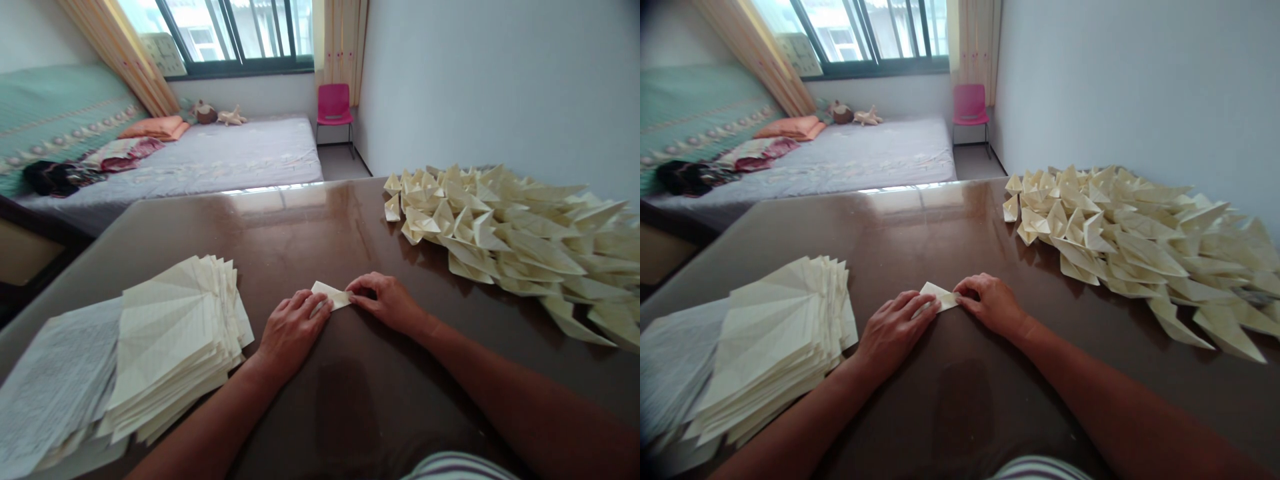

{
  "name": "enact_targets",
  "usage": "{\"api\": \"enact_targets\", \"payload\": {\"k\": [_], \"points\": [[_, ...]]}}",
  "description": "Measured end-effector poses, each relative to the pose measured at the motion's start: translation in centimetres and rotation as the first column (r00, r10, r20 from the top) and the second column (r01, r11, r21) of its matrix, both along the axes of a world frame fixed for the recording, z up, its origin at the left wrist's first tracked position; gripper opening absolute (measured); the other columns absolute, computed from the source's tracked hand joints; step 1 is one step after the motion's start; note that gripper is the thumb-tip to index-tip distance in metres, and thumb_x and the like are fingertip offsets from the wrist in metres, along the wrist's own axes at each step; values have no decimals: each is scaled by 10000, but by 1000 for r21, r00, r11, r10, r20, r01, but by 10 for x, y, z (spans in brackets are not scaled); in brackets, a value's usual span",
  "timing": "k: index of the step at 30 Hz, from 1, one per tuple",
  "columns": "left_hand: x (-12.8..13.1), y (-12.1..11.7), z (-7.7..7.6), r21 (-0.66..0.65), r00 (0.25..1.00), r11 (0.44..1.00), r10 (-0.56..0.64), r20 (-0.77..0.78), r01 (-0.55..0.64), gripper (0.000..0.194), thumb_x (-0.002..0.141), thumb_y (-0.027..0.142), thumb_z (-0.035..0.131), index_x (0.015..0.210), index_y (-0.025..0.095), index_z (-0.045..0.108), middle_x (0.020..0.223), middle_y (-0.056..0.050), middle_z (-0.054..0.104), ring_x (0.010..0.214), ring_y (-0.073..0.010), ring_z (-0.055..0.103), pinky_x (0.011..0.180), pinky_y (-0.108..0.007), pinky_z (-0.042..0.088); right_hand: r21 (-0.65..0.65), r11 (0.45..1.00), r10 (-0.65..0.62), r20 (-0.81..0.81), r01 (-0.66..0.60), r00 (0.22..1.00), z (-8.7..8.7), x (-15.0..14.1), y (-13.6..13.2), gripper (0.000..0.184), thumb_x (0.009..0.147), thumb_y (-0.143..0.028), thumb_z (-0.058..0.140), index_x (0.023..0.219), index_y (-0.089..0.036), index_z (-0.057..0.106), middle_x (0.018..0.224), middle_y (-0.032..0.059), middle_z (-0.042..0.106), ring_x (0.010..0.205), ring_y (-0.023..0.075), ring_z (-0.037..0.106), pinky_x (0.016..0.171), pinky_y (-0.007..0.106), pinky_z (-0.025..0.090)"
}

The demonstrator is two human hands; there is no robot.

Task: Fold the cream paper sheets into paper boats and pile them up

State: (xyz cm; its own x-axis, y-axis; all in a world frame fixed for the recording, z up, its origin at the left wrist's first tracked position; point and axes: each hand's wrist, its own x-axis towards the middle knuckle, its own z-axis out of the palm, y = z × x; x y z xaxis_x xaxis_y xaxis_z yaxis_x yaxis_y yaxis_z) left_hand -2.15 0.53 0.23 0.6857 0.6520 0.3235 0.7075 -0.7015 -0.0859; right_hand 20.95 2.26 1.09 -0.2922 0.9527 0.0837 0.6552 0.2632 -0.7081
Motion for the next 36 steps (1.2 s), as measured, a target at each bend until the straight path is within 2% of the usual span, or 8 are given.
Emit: {"api": "enact_targets", "payload": {"k": [4, 9, 14, 21, 26, 30, 34, 36], "points": [[0, 0, 0, 6, 1000, 1000, 0, -1, 0, 262, 916, 284, 544, 1172, 279, 601, 1182, -19, 633, 1102, -205, 525, 805, -318, 448, 65, 998, -9, 30, 7, 999, -3, -2, -1, 116, 848, -250, 589, 853, -236, 704, 802, 9, 677, 776, 151, 579, 720, 265, 443], [0, -1, 1, 4, 1000, 1000, 5, -13, -5, 263, 914, 283, 548, 1172, 276, 598, 1198, -15, 628, 1106, -205, 525, 798, -318, 448, 59, 996, -71, 52, 67, 996, -2, -3, -3, 142, 825, -280, 612, 950, -236, 664, 796, 3, 643, 723, 137, 572, 687, 255, 444], [0, -1, 1, 0, 1000, 1000, 10, -13, -10, 266, 912, 279, 552, 1174, 276, 599, 1201, -14, 628, 1111, -205, 522, 801, -324, 446, 55, 998, -10, 57, 6, 998, 2, -2, -2, 99, 840, -284, 595, 845, -224, 674, 776, 9, 638, 713, 138, 566, 666, 251, 445], [0, -1, 1, -4, 1000, 1000, 12, -20, -12, 272, 914, 283, 549, 1182, 273, 592, 1195, -16, 631, 1107, -207, 524, 804, -327, 444, 98, 989, 102, 55, -107, 993, -2, 1, 0, 160, 837, -210, 599, 940, -238, 719, 934, 28, 691, 879, 168, 580, 789, 287, 464], [1, -1, 1, -9, 1000, 1000, 15, -16, -15, 267, 917, 288, 544, 1179, 270, 591, 1199, -4, 630, 1105, -205, 524, 797, -328, 442, 182, 974, 122, 69, -133, 990, -5, -1, -1, 212, 822, -140, 591, 985, -212, 705, 984, 49, 678, 921, 176, 563, 830, 308, 469], [1, -1, 1, -6, 1000, 1000, 20, -22, -21, 276, 915, 287, 551, 1188, 273, 587, 1202, -8, 627, 1103, -202, 522, 791, -327, 442, 281, 937, 153, 205, -208, 967, -2, -2, -3, 195, 860, -146, 563, 1002, -199, 687, 985, 61, 665, 935, 184, 538, 826, 310, 457], [2, -1, 2, -7, 999, 1000, 29, -23, -29, 265, 919, 292, 544, 1178, 273, 594, 1196, -20, 625, 1101, -199, 523, 794, -326, 447, 325, 878, 181, 454, -352, 872, 8, 0, -5, 174, 921, -211, 522, 992, -206, 680, 997, 65, 671, 931, 199, 526, 795, 335, 405], [2, -2, 2, -10, 999, 999, 32, -17, -32, 252, 920, 293, 540, 1165, 274, 599, 1189, -19, 629, 1099, -199, 526, 796, -325, 451, 332, 853, 189, 524, -403, 831, 13, 0, -7, 178, 936, -225, 507, 999, -208, 673, 987, 59, 682, 929, 204, 529, 782, 343, 375]]}}
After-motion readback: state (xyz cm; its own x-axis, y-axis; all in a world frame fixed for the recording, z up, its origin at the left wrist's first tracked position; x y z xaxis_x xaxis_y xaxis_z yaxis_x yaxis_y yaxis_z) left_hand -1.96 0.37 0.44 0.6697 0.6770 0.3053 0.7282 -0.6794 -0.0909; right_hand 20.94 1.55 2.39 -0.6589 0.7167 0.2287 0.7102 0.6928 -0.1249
